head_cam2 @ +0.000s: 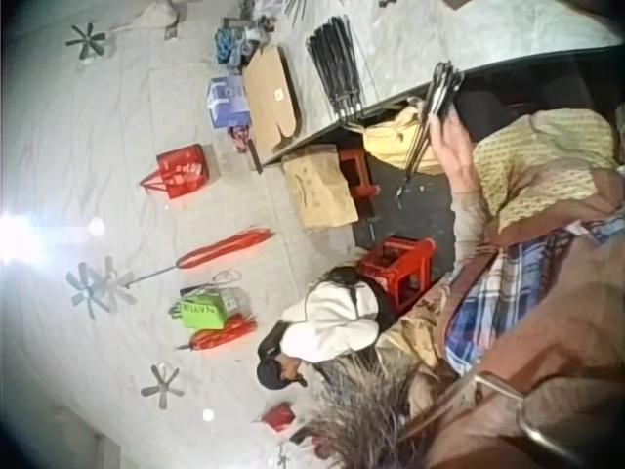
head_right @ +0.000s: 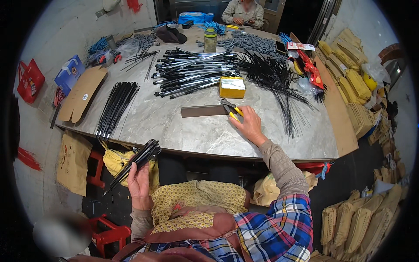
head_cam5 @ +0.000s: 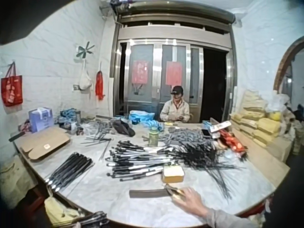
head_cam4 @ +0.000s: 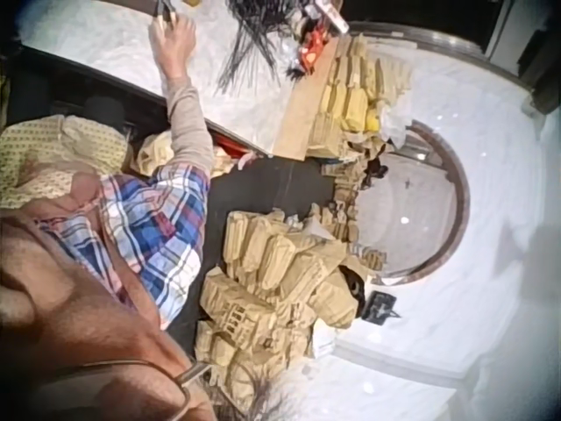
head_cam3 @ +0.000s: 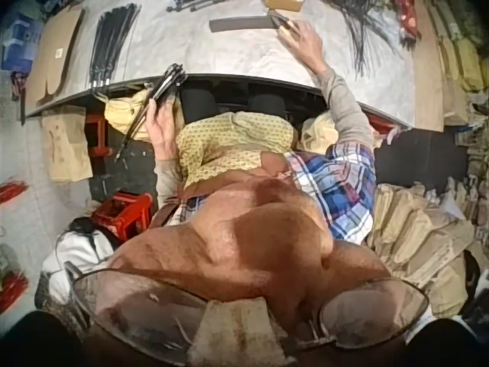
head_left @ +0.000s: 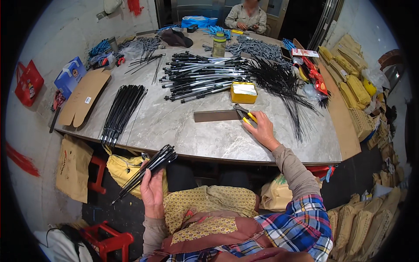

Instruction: The recorder is bundling and cutting black cable ties at a manufacturing workstation.

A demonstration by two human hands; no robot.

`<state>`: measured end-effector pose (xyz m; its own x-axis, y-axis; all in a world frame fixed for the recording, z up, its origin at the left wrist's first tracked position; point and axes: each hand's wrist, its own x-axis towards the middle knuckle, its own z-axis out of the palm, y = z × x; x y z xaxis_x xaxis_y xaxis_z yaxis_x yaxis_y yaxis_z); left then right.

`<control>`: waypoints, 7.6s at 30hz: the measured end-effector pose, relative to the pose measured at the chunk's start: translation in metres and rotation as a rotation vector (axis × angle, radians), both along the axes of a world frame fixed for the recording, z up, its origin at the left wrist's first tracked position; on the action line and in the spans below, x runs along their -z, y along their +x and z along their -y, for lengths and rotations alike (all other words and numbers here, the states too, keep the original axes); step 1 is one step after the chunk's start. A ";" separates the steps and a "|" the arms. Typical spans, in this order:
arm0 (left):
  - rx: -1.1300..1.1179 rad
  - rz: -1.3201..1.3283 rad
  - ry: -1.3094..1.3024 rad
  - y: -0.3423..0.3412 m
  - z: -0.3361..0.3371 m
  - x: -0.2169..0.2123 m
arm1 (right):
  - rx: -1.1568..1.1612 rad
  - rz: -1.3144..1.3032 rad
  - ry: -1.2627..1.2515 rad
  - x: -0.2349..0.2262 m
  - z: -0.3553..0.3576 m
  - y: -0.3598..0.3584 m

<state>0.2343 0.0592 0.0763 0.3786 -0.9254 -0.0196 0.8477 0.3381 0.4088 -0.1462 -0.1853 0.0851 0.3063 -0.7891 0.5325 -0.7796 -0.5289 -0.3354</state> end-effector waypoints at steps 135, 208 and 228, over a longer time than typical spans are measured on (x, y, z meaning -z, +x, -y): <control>-0.600 2.451 0.299 0.099 0.268 0.042 | 0.456 0.256 0.041 0.016 0.035 0.015; -0.607 2.378 0.468 0.099 0.256 0.036 | -1.154 1.407 1.020 -0.177 0.115 -0.098; 0.627 0.649 -0.037 -0.093 0.096 -0.158 | -0.707 1.081 0.526 -0.158 -0.086 0.139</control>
